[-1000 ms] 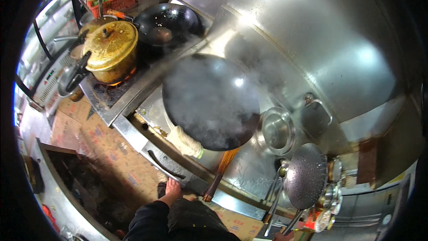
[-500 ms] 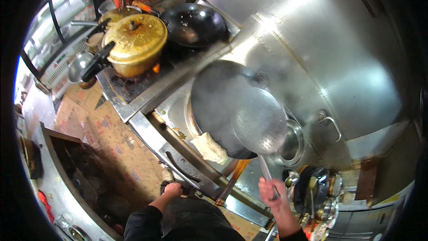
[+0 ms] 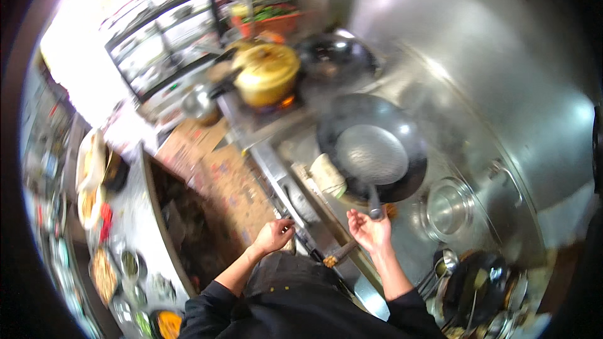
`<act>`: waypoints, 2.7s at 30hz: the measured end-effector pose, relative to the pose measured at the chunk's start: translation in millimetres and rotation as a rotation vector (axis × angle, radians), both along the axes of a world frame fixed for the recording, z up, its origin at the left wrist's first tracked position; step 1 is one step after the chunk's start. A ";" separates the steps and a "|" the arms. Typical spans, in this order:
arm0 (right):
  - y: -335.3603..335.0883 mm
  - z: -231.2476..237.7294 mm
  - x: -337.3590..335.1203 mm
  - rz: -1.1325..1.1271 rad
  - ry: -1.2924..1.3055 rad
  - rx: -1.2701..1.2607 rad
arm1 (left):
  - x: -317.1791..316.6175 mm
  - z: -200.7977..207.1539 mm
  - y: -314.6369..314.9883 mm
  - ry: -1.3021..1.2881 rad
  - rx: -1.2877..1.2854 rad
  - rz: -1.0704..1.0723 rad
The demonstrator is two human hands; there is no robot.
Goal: The person stir-fries vegetables in a wok over a high flame, using a ladle and a cloth to handle the hot pan. They add ingredients from nearby bowls, toss the contents, and transfer the cooked vegetables into a serving bowl.
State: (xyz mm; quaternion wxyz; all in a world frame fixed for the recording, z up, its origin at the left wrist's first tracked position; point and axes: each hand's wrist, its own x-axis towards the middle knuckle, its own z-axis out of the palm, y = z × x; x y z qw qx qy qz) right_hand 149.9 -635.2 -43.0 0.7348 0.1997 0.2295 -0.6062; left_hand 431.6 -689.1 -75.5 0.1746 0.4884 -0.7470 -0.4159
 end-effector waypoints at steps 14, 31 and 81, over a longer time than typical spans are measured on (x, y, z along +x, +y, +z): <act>101.0 -66.5 124.1 1.124 0.314 -0.192 | 126.5 -76.9 370.0 0.443 0.668 1.641; 107.4 -66.1 389.8 1.916 0.730 -0.898 | 275.4 -59.8 460.1 -0.050 -0.340 2.554; 24.0 -30.2 470.9 1.358 1.131 -0.994 | 468.9 81.7 341.9 -0.277 -0.185 1.486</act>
